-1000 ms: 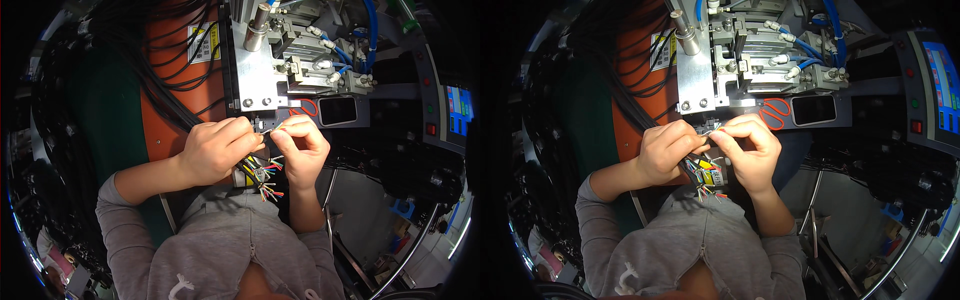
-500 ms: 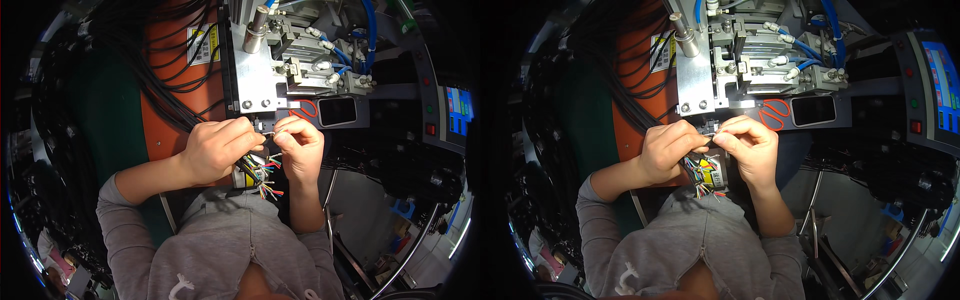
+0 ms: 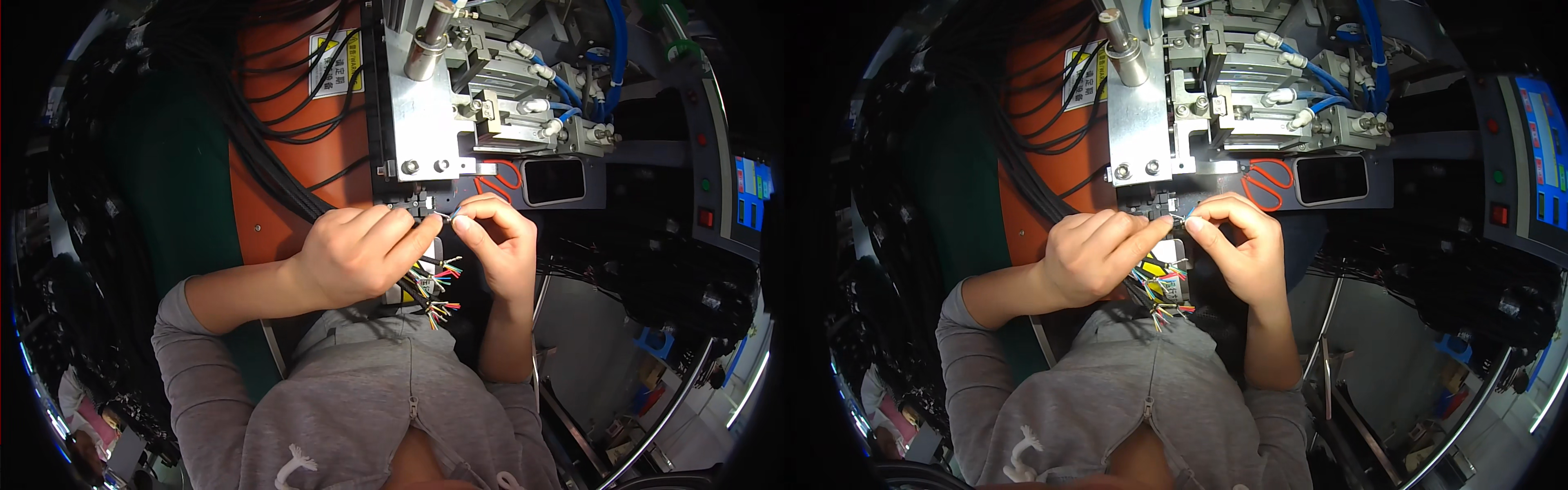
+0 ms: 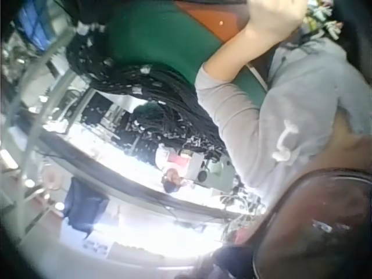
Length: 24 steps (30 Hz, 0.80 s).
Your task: The person repeatedly inserts individual wires into a crimping machine and operates the lever to secure the connections. They handle a bundle of black cables, separating individual wires to feed them into the machine one at a time.
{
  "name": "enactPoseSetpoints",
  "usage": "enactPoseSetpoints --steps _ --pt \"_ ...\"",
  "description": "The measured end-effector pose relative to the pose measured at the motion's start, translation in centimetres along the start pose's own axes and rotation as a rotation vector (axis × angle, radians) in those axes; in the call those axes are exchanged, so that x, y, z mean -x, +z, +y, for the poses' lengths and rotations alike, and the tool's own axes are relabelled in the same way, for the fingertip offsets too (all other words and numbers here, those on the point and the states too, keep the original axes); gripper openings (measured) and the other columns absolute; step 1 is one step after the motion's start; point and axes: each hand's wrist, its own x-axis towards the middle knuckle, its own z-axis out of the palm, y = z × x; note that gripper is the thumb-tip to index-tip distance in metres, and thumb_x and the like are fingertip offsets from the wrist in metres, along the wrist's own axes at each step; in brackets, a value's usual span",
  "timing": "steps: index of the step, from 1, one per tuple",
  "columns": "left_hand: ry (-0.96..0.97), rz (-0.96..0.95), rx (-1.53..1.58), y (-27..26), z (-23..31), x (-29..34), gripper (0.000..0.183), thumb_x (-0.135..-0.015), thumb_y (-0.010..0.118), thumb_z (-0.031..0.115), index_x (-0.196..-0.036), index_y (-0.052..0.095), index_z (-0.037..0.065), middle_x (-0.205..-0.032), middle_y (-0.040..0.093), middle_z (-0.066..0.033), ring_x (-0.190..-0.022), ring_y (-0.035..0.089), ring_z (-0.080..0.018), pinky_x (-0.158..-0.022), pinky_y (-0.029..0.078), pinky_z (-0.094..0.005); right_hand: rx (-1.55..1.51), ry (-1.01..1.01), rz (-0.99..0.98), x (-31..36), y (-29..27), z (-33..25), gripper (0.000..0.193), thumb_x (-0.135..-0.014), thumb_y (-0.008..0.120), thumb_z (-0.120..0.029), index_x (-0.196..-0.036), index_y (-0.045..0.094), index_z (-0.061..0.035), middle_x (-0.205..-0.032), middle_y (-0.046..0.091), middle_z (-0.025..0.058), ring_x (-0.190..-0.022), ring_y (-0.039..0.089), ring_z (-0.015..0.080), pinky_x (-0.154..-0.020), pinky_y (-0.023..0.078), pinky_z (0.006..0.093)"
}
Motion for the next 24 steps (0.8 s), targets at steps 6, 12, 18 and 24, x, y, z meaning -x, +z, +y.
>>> enactPoseSetpoints --steps 6,12,18,24 --pt "-0.042 -0.112 -0.110 0.2 0.4 -0.1 0.036 -0.069 0.062 0.009 -0.105 0.068 0.008 -0.070 0.047 0.0023 -0.056 0.047 -0.0089 -0.044 0.037 -0.0221 0.473 -0.266 0.096 -0.9 1.6 0.8 0.004 -0.078 0.067 -0.002 -0.080 0.064 0.0011 -0.077 0.064 0.0112 -0.072 0.061 0.0246 -0.065 0.048 0.0315" --pt "-0.114 -0.152 -0.198 0.3 0.9 -0.3 0.037 -0.070 0.062 0.009 -0.106 0.068 0.010 -0.071 0.044 0.0023 -0.056 0.047 -0.0080 -0.043 0.037 -0.0216 0.581 -0.317 0.112 -0.7 2.5 0.8 0.005 -0.077 0.064 -0.001 -0.075 0.060 -0.0015 -0.073 0.058 0.0103 -0.068 0.054 0.0263 -0.061 0.043 0.0340" --pt "-0.104 -0.120 -0.172 0.4 0.6 -0.3 0.031 -0.071 0.063 0.009 -0.102 0.068 0.008 -0.068 0.045 0.0013 -0.056 0.049 -0.0089 -0.044 0.039 -0.0227 0.359 -0.288 0.198 -1.0 2.8 2.9 0.007 -0.078 0.060 0.000 -0.073 0.055 -0.0002 -0.069 0.056 0.0064 -0.063 0.050 0.0172 -0.058 0.040 0.0300" --pt "-0.138 -0.043 -0.039 0.4 -0.2 -0.6 0.021 -0.070 0.065 0.009 -0.091 0.068 0.007 -0.077 0.058 0.0006 -0.061 0.057 -0.0113 -0.049 0.043 -0.0251 -0.098 0.088 0.106 -0.9 2.9 3.9 0.010 -0.085 0.052 -0.003 -0.075 0.053 -0.0005 -0.068 0.050 -0.0007 -0.063 0.044 0.0057 -0.057 0.035 0.0218"
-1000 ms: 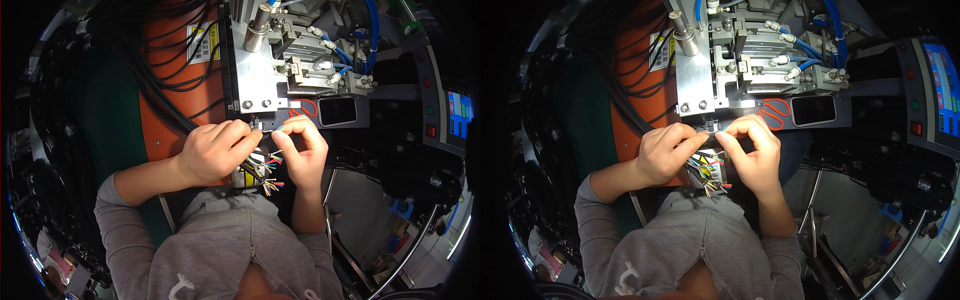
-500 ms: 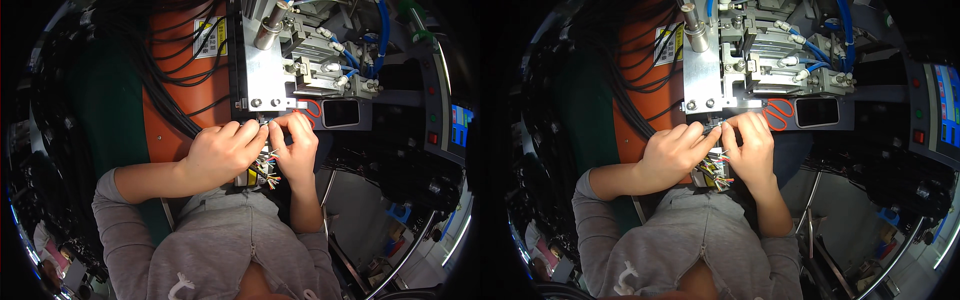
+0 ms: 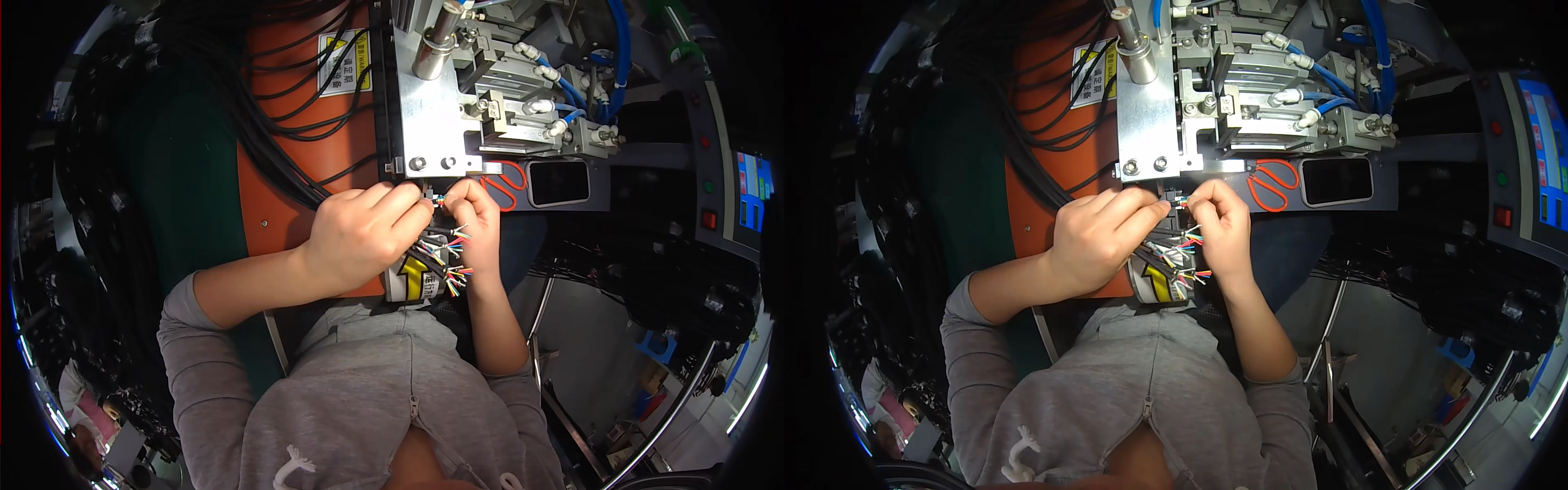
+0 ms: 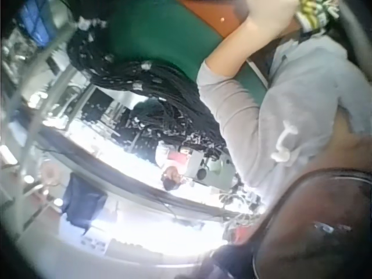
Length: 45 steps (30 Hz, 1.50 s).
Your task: The person repeatedly inserts individual wires into a crimping machine and operates the lever to secure the connections. They handle a bundle of black cables, separating individual wires to feed them into the machine one at a time.
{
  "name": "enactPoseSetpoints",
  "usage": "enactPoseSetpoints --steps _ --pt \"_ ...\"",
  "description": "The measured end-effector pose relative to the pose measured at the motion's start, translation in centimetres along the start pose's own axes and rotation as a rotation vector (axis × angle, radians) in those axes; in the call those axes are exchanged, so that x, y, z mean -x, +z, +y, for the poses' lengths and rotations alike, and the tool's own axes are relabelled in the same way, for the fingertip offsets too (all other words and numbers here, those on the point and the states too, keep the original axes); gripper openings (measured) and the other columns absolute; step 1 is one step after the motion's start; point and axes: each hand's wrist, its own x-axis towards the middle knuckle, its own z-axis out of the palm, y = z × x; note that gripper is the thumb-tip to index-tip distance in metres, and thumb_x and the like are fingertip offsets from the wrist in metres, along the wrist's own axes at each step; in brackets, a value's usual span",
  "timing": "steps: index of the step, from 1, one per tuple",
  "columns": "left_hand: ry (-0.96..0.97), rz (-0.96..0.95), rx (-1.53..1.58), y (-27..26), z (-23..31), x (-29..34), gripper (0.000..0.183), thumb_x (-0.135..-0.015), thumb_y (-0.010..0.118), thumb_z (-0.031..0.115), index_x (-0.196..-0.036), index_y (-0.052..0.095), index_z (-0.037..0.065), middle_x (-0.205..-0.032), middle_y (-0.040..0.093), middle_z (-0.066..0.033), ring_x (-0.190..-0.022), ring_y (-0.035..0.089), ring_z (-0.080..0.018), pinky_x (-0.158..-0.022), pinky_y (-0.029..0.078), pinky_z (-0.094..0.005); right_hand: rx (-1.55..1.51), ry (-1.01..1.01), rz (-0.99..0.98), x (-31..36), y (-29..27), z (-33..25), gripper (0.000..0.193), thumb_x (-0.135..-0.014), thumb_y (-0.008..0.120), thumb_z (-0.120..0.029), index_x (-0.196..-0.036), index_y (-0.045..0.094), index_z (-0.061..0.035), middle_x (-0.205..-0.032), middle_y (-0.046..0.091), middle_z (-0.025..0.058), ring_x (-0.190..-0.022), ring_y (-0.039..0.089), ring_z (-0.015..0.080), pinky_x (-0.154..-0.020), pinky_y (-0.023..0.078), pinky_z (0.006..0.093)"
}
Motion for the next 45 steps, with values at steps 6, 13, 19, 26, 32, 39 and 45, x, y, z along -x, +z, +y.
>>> enactPoseSetpoints --steps 6,13,19,26,32,39,45 --pt "-0.048 -0.157 -0.110 -1.2 0.7 0.7 0.018 -0.074 0.065 0.006 -0.091 0.066 0.003 -0.076 0.054 -0.0016 -0.059 0.058 -0.0127 -0.048 0.044 -0.0247 0.145 -0.057 0.070 0.1 0.3 0.1 0.012 -0.087 0.063 -0.009 -0.082 0.056 0.0004 -0.071 0.057 0.0020 -0.066 0.049 0.0064 -0.062 0.041 0.0223" --pt "-0.059 -0.190 -0.065 -1.4 0.1 0.6 0.024 -0.075 0.068 0.012 -0.096 0.065 0.002 -0.079 0.054 -0.0039 -0.059 0.058 -0.0121 -0.050 0.045 -0.0253 -0.030 -0.584 -0.294 0.0 -2.1 -1.8 0.021 -0.069 0.072 0.009 -0.087 0.066 0.0002 -0.083 0.065 0.0108 -0.079 0.063 0.0191 -0.071 0.049 0.0280" --pt "0.203 0.222 0.162 -1.3 -0.2 -0.5 0.034 -0.073 0.070 0.017 -0.103 0.067 0.001 -0.088 0.063 -0.0076 -0.064 0.060 -0.0157 -0.053 0.047 -0.0248 -0.065 -0.518 -0.067 0.5 -1.6 -2.9 0.020 -0.067 0.074 0.009 -0.082 0.065 0.0008 -0.080 0.066 0.0115 -0.076 0.062 0.0199 -0.069 0.049 0.0288" --pt "0.052 0.145 0.281 -1.1 -0.3 -0.3 0.018 -0.070 0.073 0.007 -0.085 0.064 0.000 -0.070 0.059 -0.0067 -0.055 0.058 -0.0184 -0.046 0.045 -0.0279 -0.130 -0.454 -0.022 0.9 1.0 -3.9 0.015 -0.075 0.072 0.001 -0.089 0.067 0.0028 -0.088 0.064 0.0112 -0.083 0.059 0.0165 -0.073 0.047 0.0260" --pt "0.059 0.139 0.270 -1.0 -0.1 -0.3 0.017 -0.069 0.074 0.006 -0.081 0.062 0.001 -0.066 0.051 -0.0050 -0.050 0.053 -0.0172 -0.043 0.041 -0.0291 -0.259 -0.239 0.009 1.1 0.8 -4.4 0.012 -0.072 0.074 0.004 -0.082 0.067 0.0028 -0.085 0.064 0.0102 -0.076 0.059 0.0158 -0.071 0.047 0.0260" --pt "0.098 0.093 0.121 -1.0 -0.2 0.0 0.023 -0.067 0.068 0.008 -0.088 0.065 0.000 -0.069 0.052 -0.0035 -0.055 0.053 -0.0150 -0.043 0.041 -0.0270 0.584 -0.656 0.097 1.2 0.5 -5.4 0.016 -0.070 0.075 -0.001 -0.078 0.061 -0.0026 -0.076 0.059 0.0079 -0.070 0.055 0.0233 -0.066 0.043 0.0321" --pt "0.127 0.077 0.139 -0.8 -0.5 0.2 0.030 -0.068 0.065 0.010 -0.097 0.068 0.003 -0.073 0.056 -0.0011 -0.059 0.054 -0.0109 -0.044 0.041 -0.0243 -0.200 0.036 -0.262 1.1 -1.9 -4.8 0.009 -0.086 0.063 -0.005 -0.085 0.056 0.0012 -0.085 0.053 0.0021 -0.076 0.050 0.0079 -0.068 0.041 0.0225"
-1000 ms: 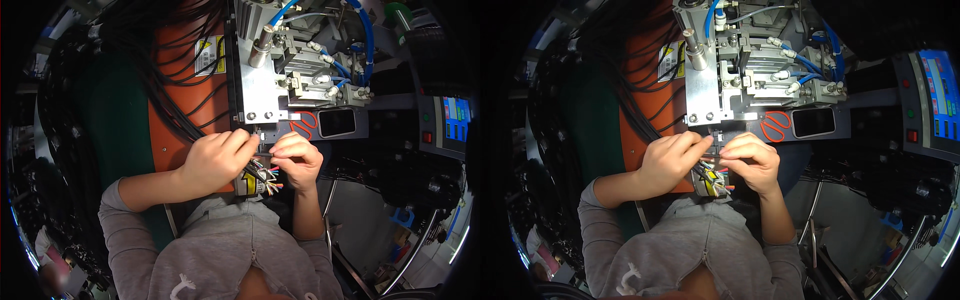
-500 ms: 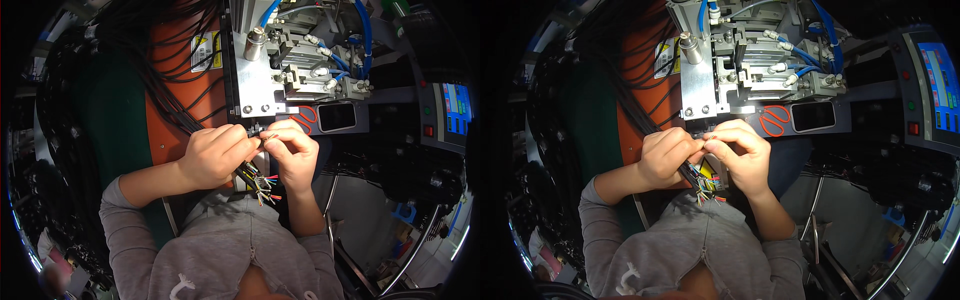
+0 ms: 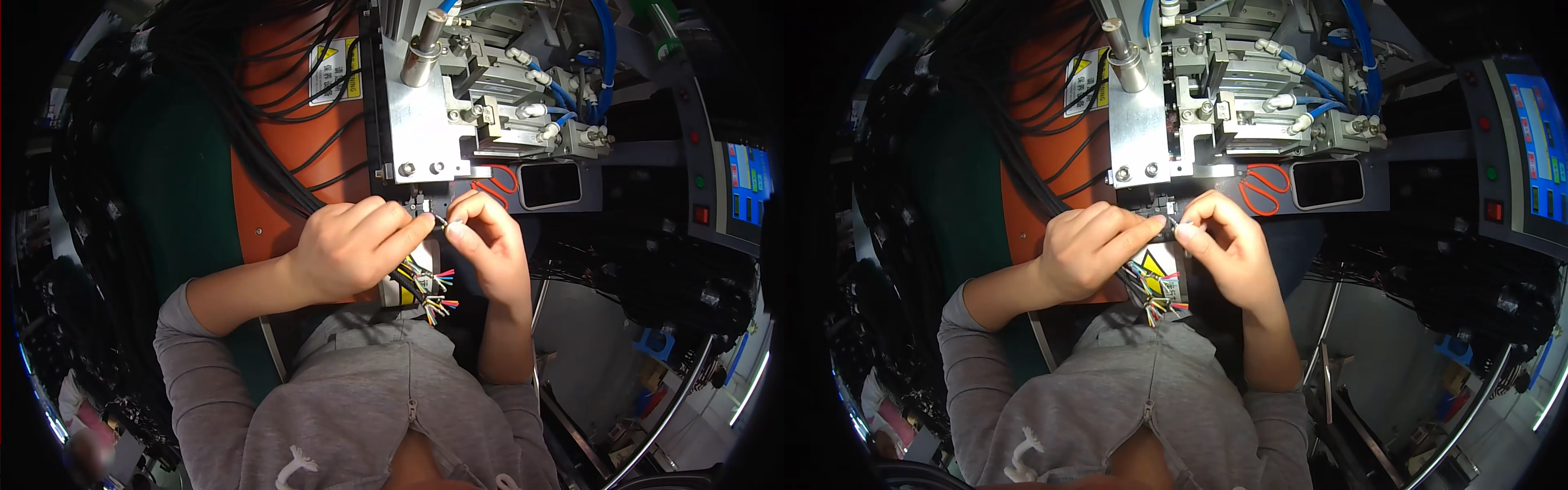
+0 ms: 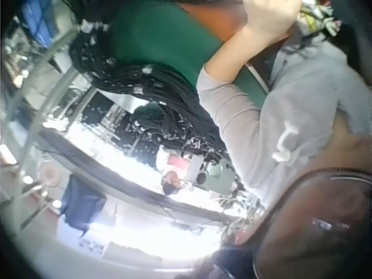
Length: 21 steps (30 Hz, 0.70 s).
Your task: The person repeatedly inserts individual wires into a crimping machine and operates the lever to secure the connections. They handle a bundle of black cables, separating individual wires to feed them into the machine one at a time.
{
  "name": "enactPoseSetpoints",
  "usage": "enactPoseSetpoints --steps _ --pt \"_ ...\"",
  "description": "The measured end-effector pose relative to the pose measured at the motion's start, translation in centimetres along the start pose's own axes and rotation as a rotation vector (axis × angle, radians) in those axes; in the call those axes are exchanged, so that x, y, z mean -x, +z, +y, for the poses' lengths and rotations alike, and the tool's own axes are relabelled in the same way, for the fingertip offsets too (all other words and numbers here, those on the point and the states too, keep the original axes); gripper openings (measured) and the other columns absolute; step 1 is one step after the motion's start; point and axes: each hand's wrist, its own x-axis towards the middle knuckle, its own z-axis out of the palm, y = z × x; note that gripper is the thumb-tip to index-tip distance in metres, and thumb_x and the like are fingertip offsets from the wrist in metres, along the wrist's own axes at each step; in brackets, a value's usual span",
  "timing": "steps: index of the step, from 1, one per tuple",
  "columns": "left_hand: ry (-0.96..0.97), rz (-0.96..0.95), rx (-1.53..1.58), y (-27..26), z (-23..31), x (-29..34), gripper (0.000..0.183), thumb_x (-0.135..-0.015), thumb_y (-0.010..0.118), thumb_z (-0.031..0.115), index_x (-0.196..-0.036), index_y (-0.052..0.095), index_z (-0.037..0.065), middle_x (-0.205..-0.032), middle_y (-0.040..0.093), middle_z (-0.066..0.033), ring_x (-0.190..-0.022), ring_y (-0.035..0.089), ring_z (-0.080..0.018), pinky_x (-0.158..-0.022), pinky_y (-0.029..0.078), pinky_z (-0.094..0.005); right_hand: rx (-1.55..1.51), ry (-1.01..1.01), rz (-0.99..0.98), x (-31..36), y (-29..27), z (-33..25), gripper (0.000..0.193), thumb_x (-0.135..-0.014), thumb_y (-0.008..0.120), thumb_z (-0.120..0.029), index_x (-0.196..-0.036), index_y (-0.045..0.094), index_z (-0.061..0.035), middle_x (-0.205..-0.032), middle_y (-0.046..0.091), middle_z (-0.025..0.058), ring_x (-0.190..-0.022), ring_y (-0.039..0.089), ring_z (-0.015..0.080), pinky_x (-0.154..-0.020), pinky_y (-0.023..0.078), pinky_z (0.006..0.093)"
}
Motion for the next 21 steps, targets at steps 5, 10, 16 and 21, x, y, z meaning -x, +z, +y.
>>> enactPoseSetpoints --steps 5,10,16,21 --pt "0.030 -0.114 -0.091 0.4 0.6 0.3 0.036 -0.067 0.062 0.010 -0.102 0.068 0.004 -0.072 0.052 0.0014 -0.058 0.049 -0.0102 -0.044 0.038 -0.0226 0.622 -0.295 0.203 -0.4 0.1 1.4 0.007 -0.079 0.067 -0.001 -0.082 0.060 0.0009 -0.079 0.060 0.0077 -0.074 0.057 0.0150 -0.068 0.044 0.0267" --pt "-0.046 -0.172 -0.211 0.8 1.0 0.1 0.035 -0.068 0.061 0.010 -0.103 0.067 0.005 -0.071 0.045 0.0010 -0.057 0.047 -0.0097 -0.044 0.038 -0.0216 0.917 -0.433 0.287 -1.2 1.3 2.1 0.004 -0.077 0.064 0.000 -0.077 0.060 -0.0011 -0.073 0.058 0.0099 -0.069 0.054 0.0271 -0.064 0.043 0.0349" --pt "-0.105 -0.175 -0.254 0.9 1.5 0.0 0.032 -0.070 0.062 0.010 -0.102 0.067 0.006 -0.073 0.044 0.0003 -0.057 0.047 -0.0085 -0.044 0.038 -0.0214 0.920 -0.439 0.268 -1.1 1.3 2.3 0.006 -0.075 0.064 0.000 -0.073 0.058 -0.0019 -0.071 0.056 0.0088 -0.068 0.052 0.0257 -0.063 0.042 0.0349" --pt "-0.099 -0.154 -0.247 0.9 1.3 -0.4 0.030 -0.071 0.062 0.009 -0.101 0.068 0.006 -0.071 0.043 0.0003 -0.056 0.048 -0.0082 -0.043 0.039 -0.0220 0.813 -0.451 0.321 -1.5 1.1 3.3 0.004 -0.075 0.064 -0.001 -0.076 0.060 -0.0015 -0.074 0.059 0.0089 -0.070 0.053 0.0246 -0.065 0.043 0.0336"
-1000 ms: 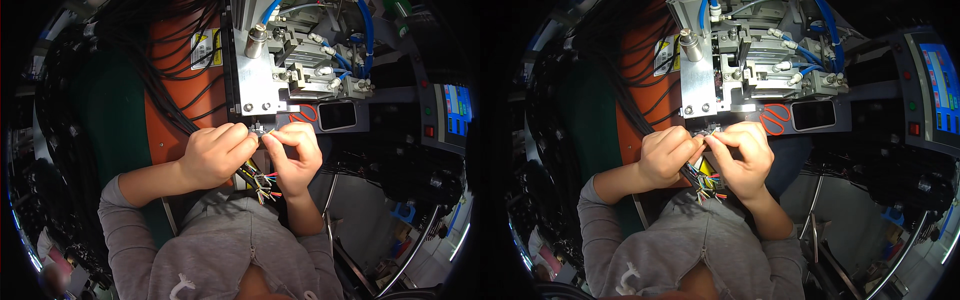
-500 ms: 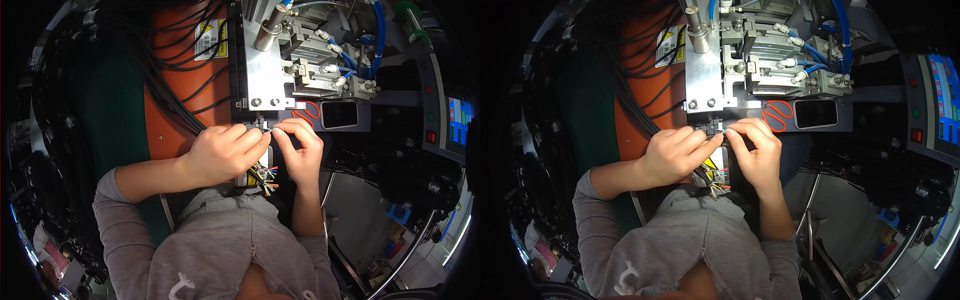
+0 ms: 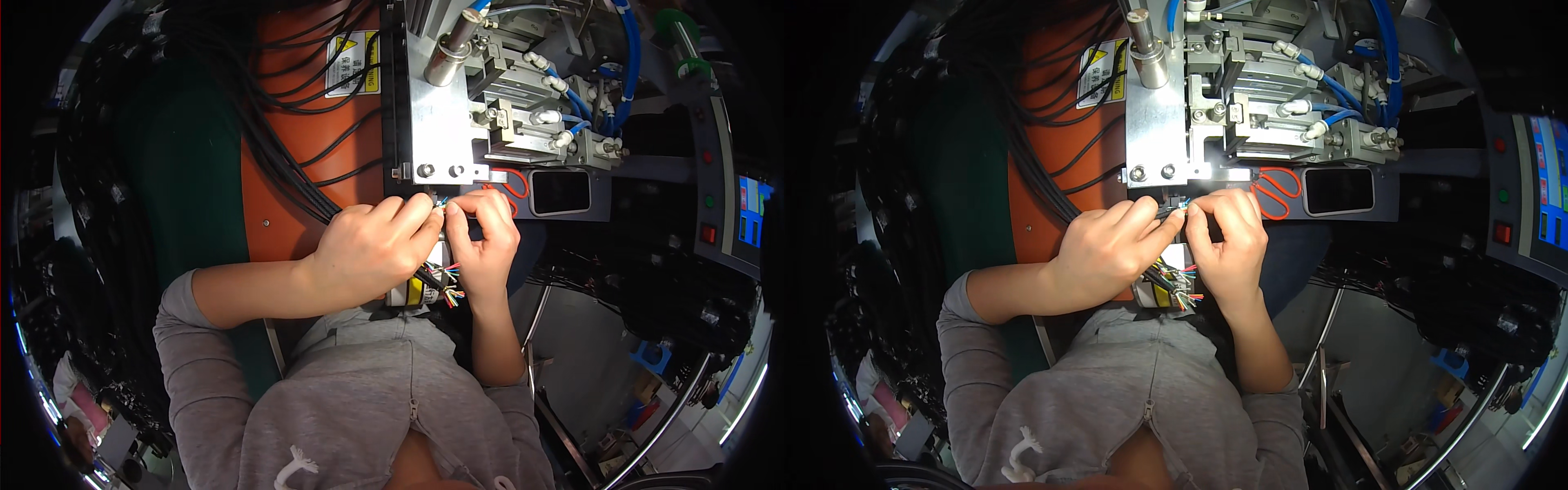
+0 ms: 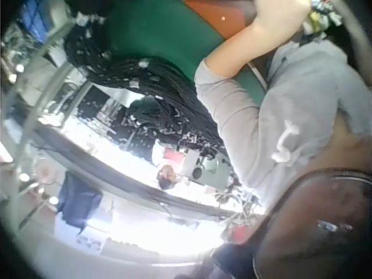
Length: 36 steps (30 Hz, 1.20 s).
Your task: The person repeatedly inserts individual wires into a crimping machine and operates the lever to secure the connections. They handle a bundle of black cables, separating individual wires to feed them into the machine one at a time.
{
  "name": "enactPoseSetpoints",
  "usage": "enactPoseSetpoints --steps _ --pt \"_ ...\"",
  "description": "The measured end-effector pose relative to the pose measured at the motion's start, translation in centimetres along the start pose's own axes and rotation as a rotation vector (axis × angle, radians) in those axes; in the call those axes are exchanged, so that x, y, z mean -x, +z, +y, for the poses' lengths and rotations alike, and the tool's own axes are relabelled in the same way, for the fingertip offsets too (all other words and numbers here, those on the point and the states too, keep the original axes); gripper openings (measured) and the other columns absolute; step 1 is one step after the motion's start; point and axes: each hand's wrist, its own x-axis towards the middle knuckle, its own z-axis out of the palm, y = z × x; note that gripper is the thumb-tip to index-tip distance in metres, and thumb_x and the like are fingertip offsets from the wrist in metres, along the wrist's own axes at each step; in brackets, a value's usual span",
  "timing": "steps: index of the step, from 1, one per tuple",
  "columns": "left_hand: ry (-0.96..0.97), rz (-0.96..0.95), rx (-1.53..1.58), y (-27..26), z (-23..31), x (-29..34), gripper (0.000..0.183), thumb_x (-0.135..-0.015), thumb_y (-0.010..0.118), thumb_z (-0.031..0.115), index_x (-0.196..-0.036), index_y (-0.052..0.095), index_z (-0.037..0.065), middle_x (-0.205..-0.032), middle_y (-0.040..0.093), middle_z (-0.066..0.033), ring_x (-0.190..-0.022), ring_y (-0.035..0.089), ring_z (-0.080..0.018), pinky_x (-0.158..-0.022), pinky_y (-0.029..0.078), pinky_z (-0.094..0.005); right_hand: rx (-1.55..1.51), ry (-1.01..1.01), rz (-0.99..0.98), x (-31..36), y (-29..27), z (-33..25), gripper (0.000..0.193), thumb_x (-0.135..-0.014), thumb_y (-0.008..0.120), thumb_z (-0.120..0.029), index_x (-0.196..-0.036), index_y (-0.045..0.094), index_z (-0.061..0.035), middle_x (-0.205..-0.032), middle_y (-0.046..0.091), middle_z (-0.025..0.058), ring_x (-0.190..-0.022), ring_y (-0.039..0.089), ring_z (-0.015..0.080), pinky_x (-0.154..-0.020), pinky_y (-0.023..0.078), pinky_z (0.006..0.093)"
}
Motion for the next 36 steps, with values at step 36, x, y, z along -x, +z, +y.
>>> enactPoseSetpoints --steps 36 --pt "-0.132 0.010 0.006 0.2 -1.3 4.4 0.020 -0.072 0.059 0.008 -0.091 0.055 0.003 -0.078 0.052 -0.0071 -0.065 0.061 -0.0202 -0.055 0.049 -0.0310 -0.268 1.201 0.185 27.5 -15.0 11.5 0.035 -0.091 0.060 -0.033 -0.115 0.057 -0.0084 -0.108 0.053 0.0028 -0.093 0.050 0.0138 -0.079 0.043 0.0291"
